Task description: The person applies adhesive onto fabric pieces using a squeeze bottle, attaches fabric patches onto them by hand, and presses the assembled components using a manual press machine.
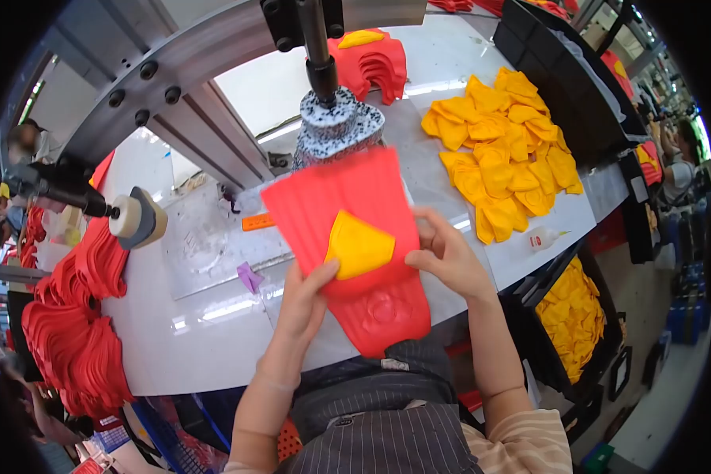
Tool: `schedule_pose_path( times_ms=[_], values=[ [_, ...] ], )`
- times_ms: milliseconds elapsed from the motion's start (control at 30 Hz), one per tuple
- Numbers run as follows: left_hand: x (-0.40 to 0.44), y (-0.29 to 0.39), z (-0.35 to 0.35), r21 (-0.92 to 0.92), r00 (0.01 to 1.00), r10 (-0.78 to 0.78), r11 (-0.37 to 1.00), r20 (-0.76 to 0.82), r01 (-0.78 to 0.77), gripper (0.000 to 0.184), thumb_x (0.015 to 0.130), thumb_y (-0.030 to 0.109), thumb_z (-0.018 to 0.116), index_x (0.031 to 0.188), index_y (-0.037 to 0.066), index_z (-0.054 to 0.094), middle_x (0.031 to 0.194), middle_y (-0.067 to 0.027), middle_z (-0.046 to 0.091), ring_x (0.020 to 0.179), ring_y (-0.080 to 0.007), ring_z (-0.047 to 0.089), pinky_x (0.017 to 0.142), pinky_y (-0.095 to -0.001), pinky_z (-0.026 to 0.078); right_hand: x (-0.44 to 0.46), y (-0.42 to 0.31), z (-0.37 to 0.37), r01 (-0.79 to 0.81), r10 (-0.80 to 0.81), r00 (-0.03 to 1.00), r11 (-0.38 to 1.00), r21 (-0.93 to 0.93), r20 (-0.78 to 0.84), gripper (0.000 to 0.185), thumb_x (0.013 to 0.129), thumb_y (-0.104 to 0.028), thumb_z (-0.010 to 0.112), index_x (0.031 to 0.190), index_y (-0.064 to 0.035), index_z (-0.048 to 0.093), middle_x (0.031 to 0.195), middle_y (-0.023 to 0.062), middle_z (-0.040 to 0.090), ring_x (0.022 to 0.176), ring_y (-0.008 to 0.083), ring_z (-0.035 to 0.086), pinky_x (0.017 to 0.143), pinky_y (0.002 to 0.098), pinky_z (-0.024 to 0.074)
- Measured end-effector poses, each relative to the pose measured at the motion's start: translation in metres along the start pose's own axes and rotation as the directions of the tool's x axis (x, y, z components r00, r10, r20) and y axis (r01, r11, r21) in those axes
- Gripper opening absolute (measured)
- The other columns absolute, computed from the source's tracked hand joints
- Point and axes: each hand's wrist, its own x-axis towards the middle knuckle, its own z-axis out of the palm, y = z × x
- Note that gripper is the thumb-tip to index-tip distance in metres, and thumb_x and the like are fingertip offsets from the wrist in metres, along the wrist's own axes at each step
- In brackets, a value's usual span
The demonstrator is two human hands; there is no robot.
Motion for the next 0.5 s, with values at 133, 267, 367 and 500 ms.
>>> schedule_pose_path(
  times_ms=[133, 267, 367, 500],
  values=[
    [0.042, 0.025, 0.018, 0.435, 0.982, 0.188, 0.882, 0.034, -0.184, 0.054, 0.081, 0.017, 0.072, 0.125, -0.002, 0.048, 0.12, -0.0105, 0.056, 0.11, -0.0188, 0.054, 0.099, -0.0323, 0.04, 0.036, -0.003, 0.003, 0.188, -0.204, 0.972, 0.973, -0.135, -0.119, 0.072, 0.072, -0.008, 0.079, 0.131, 0.0008, 0.04, 0.103, 0.0062, 0.061, 0.094, 0.0117, 0.058, 0.086, 0.0278, 0.0471],
    [0.105, 0.03, 0.005, 0.603, 0.855, 0.514, 0.661, 0.068, -0.446, 0.052, 0.079, 0.02, 0.074, 0.12, -0.002, 0.051, 0.114, -0.0091, 0.054, 0.104, -0.0177, 0.056, 0.09, -0.0307, 0.045, 0.088, 0.004, -0.013, 0.213, -0.255, 0.955, 0.945, -0.249, -0.149, 0.078, 0.068, -0.009, 0.082, 0.132, 0.0033, 0.039, 0.102, 0.0086, 0.061, 0.09, 0.0136, 0.061, 0.078, 0.0271, 0.0509],
    [0.115, 0.039, 0.005, 0.492, 0.913, 0.387, 0.775, 0.129, -0.398, 0.048, 0.081, 0.022, 0.073, 0.118, -0.001, 0.052, 0.116, -0.0094, 0.052, 0.104, -0.0183, 0.056, 0.088, -0.0311, 0.046, 0.107, 0.006, -0.018, 0.198, -0.274, 0.946, 0.912, -0.358, -0.174, 0.079, 0.066, -0.015, 0.084, 0.13, 0.0043, 0.042, 0.1, 0.01, 0.061, 0.084, 0.0145, 0.062, 0.073, 0.027, 0.0526],
    [0.121, 0.027, 0.001, 0.439, 0.912, 0.398, 0.805, 0.098, -0.399, 0.048, 0.083, 0.024, 0.072, 0.118, -0.001, 0.052, 0.117, -0.0101, 0.052, 0.105, -0.0187, 0.056, 0.09, -0.0322, 0.045, 0.11, 0.011, -0.025, 0.176, -0.308, 0.934, 0.838, -0.516, -0.183, 0.08, 0.065, -0.024, 0.085, 0.128, 0.0044, 0.045, 0.104, 0.0121, 0.058, 0.083, 0.017, 0.062, 0.073, 0.0287, 0.0527]
  ],
)
